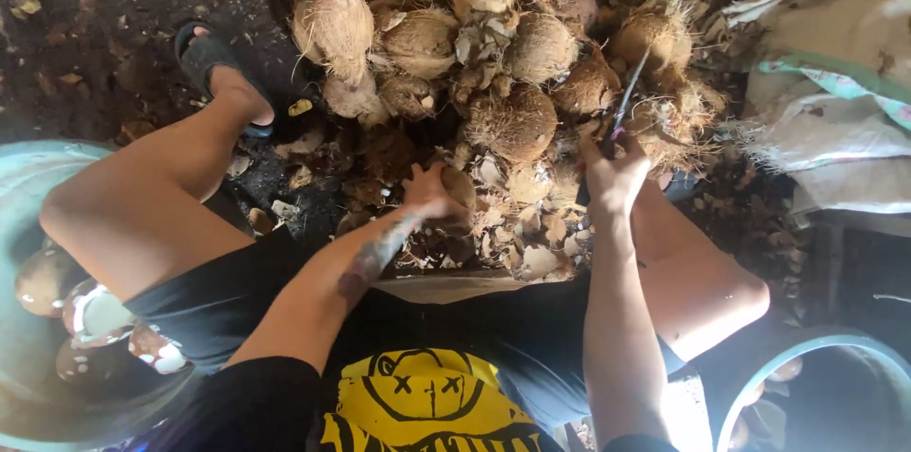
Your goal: A person is husking coconuts using a knife to remove the outer fibrous shell and placing the cleaned coconuts into a bowl.
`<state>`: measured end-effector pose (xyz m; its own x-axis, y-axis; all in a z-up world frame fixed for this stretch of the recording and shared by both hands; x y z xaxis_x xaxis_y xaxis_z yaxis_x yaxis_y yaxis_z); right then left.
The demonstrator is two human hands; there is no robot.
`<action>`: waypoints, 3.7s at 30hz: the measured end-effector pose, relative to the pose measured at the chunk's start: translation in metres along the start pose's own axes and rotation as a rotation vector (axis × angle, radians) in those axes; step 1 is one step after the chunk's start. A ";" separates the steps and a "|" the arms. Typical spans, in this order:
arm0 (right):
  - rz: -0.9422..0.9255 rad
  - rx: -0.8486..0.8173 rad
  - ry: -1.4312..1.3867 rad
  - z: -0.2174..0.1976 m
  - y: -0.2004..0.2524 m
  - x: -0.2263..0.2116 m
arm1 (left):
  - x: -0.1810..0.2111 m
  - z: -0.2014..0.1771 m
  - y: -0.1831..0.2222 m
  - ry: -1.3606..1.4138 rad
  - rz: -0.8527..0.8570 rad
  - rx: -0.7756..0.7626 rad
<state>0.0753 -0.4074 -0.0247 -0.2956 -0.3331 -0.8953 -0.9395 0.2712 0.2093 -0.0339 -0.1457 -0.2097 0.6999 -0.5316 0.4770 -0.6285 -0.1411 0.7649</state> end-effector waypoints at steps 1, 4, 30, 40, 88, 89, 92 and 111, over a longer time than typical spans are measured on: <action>0.002 -0.006 -0.026 0.001 0.000 -0.001 | -0.015 0.006 -0.022 -0.080 0.030 -0.024; 0.006 -0.036 -0.039 0.010 0.008 -0.015 | -0.007 -0.040 0.006 -0.019 0.117 -0.152; -0.709 -0.763 -0.456 0.072 0.184 -0.065 | -0.050 -0.112 0.024 1.747 0.106 -0.016; -0.150 -0.949 -0.291 0.078 0.198 -0.069 | -0.027 -0.146 0.068 1.911 0.216 -0.078; 0.296 -0.979 -0.071 0.121 0.194 0.043 | -0.048 -0.123 0.022 1.665 0.069 0.044; 0.386 -0.932 -0.152 0.107 0.202 0.016 | -0.054 -0.111 0.026 1.692 0.029 0.046; -0.072 -0.981 -0.317 0.080 0.212 -0.080 | -0.063 -0.103 0.015 1.672 0.038 0.104; -0.399 -0.825 -0.268 0.075 0.197 -0.087 | -0.071 -0.114 -0.004 1.855 0.143 0.004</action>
<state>-0.0710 -0.2577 0.0647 0.0262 -0.0176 -0.9995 -0.8186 -0.5742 -0.0113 -0.0423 -0.0119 -0.1970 0.0765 0.9389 0.3356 -0.7073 -0.1861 0.6820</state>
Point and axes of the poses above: each hand's wrist, its own y-axis away from the middle knuckle, its own z-axis out of the palm, x = y × z, the point moved 4 cm from there along -y, towards the middle knuckle, and after that the axes turned 2 degrees about z, right-handed, at the moved point
